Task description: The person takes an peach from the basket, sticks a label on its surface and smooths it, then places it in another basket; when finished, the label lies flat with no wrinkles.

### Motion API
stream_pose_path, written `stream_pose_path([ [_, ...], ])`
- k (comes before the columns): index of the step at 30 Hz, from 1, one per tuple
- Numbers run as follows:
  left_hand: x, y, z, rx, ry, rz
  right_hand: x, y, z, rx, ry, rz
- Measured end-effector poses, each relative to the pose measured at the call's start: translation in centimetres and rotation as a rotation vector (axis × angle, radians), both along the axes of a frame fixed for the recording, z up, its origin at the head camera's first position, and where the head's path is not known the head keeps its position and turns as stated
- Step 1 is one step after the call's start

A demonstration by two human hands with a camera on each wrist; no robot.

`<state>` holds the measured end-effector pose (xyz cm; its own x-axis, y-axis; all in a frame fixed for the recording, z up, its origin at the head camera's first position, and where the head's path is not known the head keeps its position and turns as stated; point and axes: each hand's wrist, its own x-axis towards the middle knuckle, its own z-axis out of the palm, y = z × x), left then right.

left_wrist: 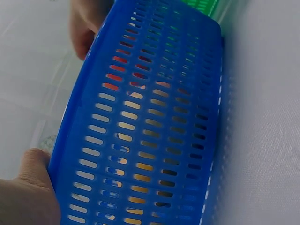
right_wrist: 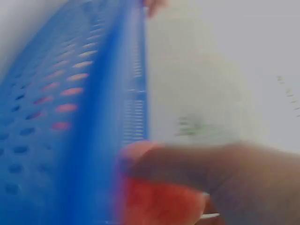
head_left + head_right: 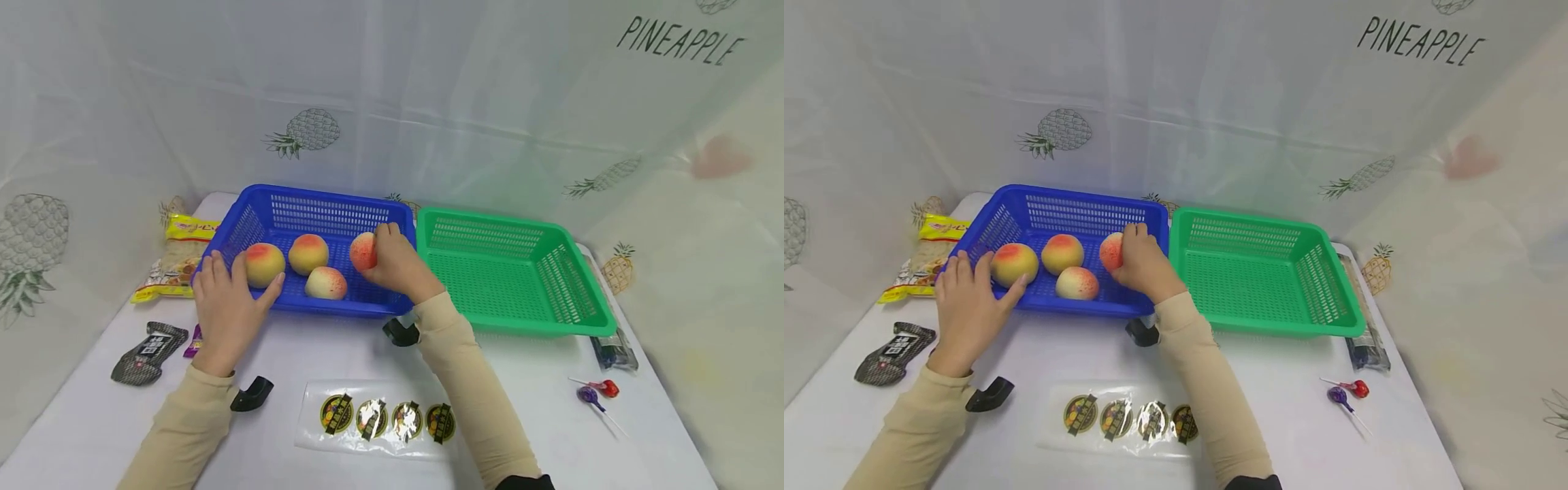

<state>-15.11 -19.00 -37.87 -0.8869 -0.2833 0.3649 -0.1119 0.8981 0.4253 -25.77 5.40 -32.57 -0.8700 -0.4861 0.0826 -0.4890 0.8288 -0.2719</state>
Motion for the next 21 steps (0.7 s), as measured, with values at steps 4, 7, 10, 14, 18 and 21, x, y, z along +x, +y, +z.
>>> stream_pose_path([
  [4,-0.1,-0.3,-0.1,-0.016,0.004,0.001,2.2,1.9,2.2,-0.214,-0.027,0.047],
  [7,-0.2,-0.6,0.0,-0.021,0.013,0.0,4.1,3.6,3.1,-0.347,-0.058,0.095],
  [10,-0.3,-0.7,0.1,-0.024,0.006,0.0,5.9,5.3,3.2,-0.419,-0.083,0.15],
  [14,-0.2,-0.6,0.0,-0.017,-0.017,-0.007,8.6,7.5,2.9,-0.537,-0.226,0.155],
  [18,-0.2,-0.3,-0.1,-0.001,-0.017,-0.014,11.4,8.9,3.2,-0.646,-0.373,0.14],
  [21,-0.2,0.1,-0.2,0.01,-0.016,-0.021,13.2,9.7,3.0,-0.688,-0.441,0.179],
])
